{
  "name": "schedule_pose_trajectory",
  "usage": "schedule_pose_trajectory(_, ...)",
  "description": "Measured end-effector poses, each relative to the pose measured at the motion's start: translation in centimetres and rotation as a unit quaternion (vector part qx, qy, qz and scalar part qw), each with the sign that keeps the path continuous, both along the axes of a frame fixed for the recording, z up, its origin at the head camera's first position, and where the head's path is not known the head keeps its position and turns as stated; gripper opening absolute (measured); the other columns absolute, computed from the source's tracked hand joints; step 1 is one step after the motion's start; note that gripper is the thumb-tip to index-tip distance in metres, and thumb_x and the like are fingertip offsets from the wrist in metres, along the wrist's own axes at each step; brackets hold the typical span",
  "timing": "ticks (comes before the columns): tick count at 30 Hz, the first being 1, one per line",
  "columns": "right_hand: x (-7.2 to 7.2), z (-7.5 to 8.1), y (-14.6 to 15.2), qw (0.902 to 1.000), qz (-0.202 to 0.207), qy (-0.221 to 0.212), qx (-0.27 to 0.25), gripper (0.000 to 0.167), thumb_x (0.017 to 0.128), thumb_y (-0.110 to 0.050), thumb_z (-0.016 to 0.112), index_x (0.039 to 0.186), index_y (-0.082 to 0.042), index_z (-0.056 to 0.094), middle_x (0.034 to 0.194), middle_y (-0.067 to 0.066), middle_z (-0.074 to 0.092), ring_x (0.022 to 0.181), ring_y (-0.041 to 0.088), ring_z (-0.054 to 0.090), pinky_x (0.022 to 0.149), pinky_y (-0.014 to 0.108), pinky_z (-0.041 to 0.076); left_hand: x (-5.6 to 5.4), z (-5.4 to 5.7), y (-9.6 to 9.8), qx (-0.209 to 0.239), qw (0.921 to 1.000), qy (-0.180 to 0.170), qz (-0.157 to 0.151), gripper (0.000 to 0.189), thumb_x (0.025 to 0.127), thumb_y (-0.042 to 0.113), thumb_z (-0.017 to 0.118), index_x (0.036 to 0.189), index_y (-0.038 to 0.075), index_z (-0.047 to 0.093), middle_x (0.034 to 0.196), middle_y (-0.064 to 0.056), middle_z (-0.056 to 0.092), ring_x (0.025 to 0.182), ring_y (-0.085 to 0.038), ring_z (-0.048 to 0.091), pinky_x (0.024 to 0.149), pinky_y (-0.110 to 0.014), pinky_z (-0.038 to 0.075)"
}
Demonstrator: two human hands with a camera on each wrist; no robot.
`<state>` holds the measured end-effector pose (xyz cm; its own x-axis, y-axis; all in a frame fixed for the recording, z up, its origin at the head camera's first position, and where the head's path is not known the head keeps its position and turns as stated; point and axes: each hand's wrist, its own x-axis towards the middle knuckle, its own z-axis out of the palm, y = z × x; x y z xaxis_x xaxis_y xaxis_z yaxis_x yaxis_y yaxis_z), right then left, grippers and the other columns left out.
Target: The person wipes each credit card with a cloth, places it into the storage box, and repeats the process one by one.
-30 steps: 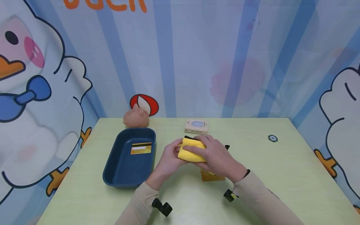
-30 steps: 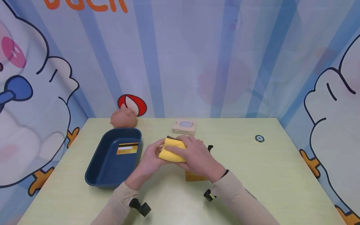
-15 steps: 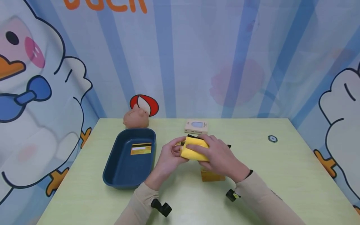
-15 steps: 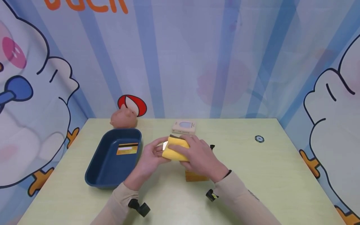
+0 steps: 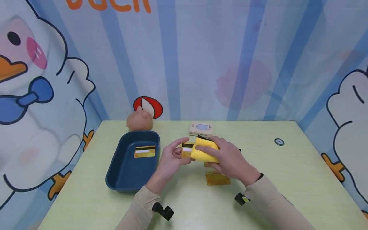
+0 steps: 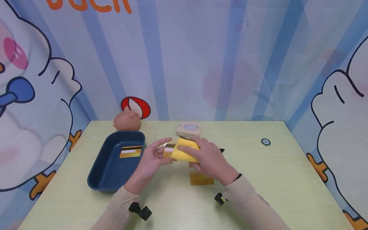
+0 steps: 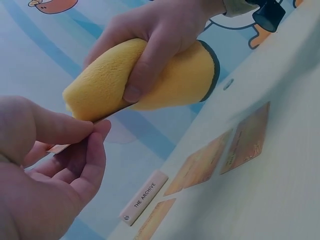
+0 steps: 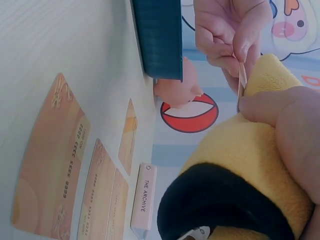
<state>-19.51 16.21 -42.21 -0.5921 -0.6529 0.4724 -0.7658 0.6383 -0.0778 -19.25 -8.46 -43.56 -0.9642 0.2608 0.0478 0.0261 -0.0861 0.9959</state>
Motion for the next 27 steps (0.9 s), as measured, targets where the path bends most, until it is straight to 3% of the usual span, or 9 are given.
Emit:
schedule_pose_trajectory(18, 0.2, 0.0, 1.1, 0.9996, -0.013, -0.003, -0.025, 0.064, 0.085, -0.021, 0.089, 0.143, -0.032, 0.063, 0.135, 0.018, 0.059, 0.103, 0.030, 0.064, 0.075, 0.044, 0.061, 0.2, 0.8, -1.1, -0.009, 0.9999, 0.000, -0.007, 0.072, 0.089, -0.017, 0.071, 0.153, 0.010, 0.052, 0.134, -0.024, 0.068, 0.110, -0.031, 0.074, 0.085, -0.031, 0.063)
schedule_pose_trajectory(27, 0.3, -0.2, 1.6, 0.9990, -0.032, -0.013, -0.029, 0.063, 0.084, -0.022, 0.090, 0.142, -0.031, 0.065, 0.131, 0.015, 0.060, 0.100, 0.027, 0.063, 0.074, 0.042, 0.061, -0.1, 0.6, -1.7, -0.046, 0.9989, 0.002, -0.011, 0.072, 0.091, -0.012, 0.072, 0.156, 0.011, 0.048, 0.140, -0.025, 0.065, 0.113, -0.034, 0.073, 0.090, -0.035, 0.062)
